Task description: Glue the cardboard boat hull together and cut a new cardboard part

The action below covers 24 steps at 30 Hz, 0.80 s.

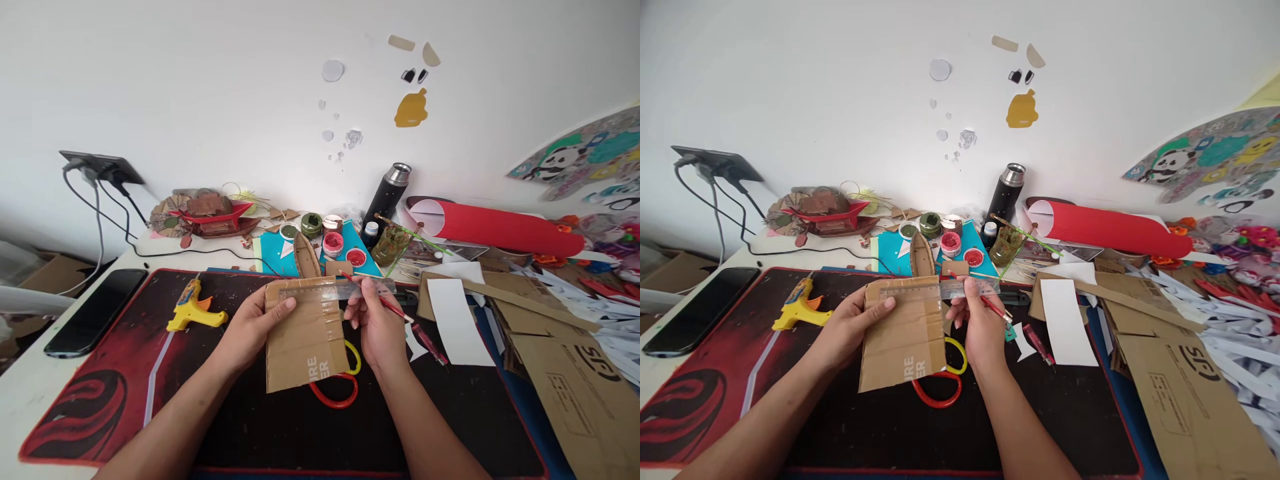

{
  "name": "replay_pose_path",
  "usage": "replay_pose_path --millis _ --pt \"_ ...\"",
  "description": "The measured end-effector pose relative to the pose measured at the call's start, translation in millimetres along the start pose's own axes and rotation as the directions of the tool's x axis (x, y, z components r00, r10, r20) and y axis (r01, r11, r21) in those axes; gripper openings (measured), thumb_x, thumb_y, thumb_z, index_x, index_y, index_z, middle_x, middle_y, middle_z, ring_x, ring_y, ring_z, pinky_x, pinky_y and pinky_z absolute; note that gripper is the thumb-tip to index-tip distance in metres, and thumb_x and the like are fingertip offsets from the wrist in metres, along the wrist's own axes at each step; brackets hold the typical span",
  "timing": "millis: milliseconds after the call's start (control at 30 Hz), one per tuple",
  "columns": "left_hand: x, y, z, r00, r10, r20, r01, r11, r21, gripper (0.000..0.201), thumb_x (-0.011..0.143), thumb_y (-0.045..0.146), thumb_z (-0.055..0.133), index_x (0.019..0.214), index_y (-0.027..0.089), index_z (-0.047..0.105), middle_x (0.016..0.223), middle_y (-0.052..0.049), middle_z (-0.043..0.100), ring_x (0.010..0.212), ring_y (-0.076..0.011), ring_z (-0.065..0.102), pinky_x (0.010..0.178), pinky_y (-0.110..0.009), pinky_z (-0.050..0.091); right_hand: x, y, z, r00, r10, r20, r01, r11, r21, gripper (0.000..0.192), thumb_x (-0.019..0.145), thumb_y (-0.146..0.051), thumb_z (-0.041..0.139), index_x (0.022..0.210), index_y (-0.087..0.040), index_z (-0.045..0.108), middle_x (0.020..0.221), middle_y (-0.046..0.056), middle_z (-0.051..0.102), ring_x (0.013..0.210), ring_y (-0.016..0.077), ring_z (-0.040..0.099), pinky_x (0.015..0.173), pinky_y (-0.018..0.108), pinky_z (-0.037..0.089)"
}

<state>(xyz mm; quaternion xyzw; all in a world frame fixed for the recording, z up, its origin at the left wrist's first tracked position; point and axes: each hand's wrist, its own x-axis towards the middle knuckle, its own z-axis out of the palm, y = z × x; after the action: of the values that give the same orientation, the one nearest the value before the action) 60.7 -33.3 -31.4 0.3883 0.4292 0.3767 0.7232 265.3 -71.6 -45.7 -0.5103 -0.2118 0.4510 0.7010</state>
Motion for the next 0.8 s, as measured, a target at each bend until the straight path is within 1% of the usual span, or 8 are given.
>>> replay_pose_path --millis 167,300,433,567,667,733,800 --pt "0.9 1.1 -0.4 0.999 -0.011 -0.034 0.01 1.0 -0.008 0.047 0.074 0.047 0.094 0.106 0.019 0.075 0.097 -0.01 0.084 0.076 -0.0274 0.08 0.065 -0.033 0.063 -0.9 1.6 -0.7 0.999 0.025 0.033 -0.025 1.0 0.006 0.047 0.077 -0.062 0.088 0.093 -0.019 0.076 0.062 -0.002 0.067 0.043 0.0129 0.061 0.036 0.022 0.036" --pt "1.6 2.7 -1.7 0.998 -0.016 -0.056 0.015 1.0 -0.019 0.046 0.073 0.046 0.094 0.104 0.019 0.074 0.095 -0.01 0.084 0.074 -0.0272 0.079 0.065 -0.035 0.064 -0.8 -3.9 -1.1 0.997 0.036 0.063 -0.04 0.998 0.056 0.054 0.077 -0.07 0.085 0.093 -0.019 0.078 0.062 0.0 0.068 0.042 0.0122 0.06 0.036 0.021 0.037" --pt "2.4 2.3 -3.2 0.997 -0.008 -0.079 0.005 0.999 -0.033 0.044 0.073 0.045 0.093 0.104 0.019 0.074 0.095 -0.009 0.084 0.075 -0.0278 0.08 0.064 -0.034 0.063 -0.2 -7.7 -0.5 0.999 0.042 0.025 -0.044 0.997 0.06 0.053 0.075 -0.068 0.086 0.091 -0.018 0.078 0.058 -0.002 0.065 0.041 0.0114 0.057 0.036 0.021 0.035" --pt "3.2 -0.1 -4.2 0.998 -0.014 -0.068 0.012 0.999 -0.031 0.042 0.074 0.046 0.093 0.101 0.019 0.074 0.094 -0.009 0.084 0.076 -0.0281 0.08 0.063 -0.032 0.062 0.4 -7.3 0.0 0.998 0.06 -0.005 -0.06 0.997 0.041 0.051 0.074 -0.065 0.088 0.09 -0.018 0.079 0.057 -0.002 0.063 0.041 0.0108 0.056 0.036 0.02 0.035" --pt "3.1 -1.1 -4.2 0.999 -0.014 -0.05 0.013 1.0 -0.025 0.045 0.075 0.048 0.092 0.105 0.019 0.074 0.096 -0.009 0.084 0.077 -0.028 0.08 0.066 -0.034 0.062 0.9 -6.3 -0.5 0.999 0.047 -0.003 -0.047 0.998 0.035 0.052 0.074 -0.066 0.088 0.091 -0.018 0.079 0.057 -0.003 0.063 0.041 0.01 0.055 0.037 0.019 0.034" --pt "2.6 -0.5 -3.4 0.999 -0.014 -0.041 0.013 1.0 -0.02 0.046 0.076 0.048 0.092 0.107 0.019 0.074 0.097 -0.009 0.084 0.078 -0.0272 0.079 0.069 -0.034 0.063 1.1 -5.5 -0.8 0.999 0.04 -0.002 -0.04 0.999 0.033 0.052 0.074 -0.066 0.088 0.091 -0.018 0.08 0.056 -0.003 0.062 0.041 0.0098 0.054 0.037 0.019 0.034" --pt "2.0 0.9 -2.2 0.999 -0.014 -0.034 0.013 1.0 -0.016 0.045 0.077 0.049 0.092 0.104 0.018 0.074 0.094 -0.008 0.083 0.075 -0.0254 0.078 0.068 -0.033 0.063 1.0 -4.6 -1.0 0.999 0.041 0.0 -0.041 0.999 0.03 0.051 0.075 -0.066 0.087 0.091 -0.018 0.08 0.056 -0.003 0.063 0.041 0.0098 0.054 0.037 0.019 0.034"
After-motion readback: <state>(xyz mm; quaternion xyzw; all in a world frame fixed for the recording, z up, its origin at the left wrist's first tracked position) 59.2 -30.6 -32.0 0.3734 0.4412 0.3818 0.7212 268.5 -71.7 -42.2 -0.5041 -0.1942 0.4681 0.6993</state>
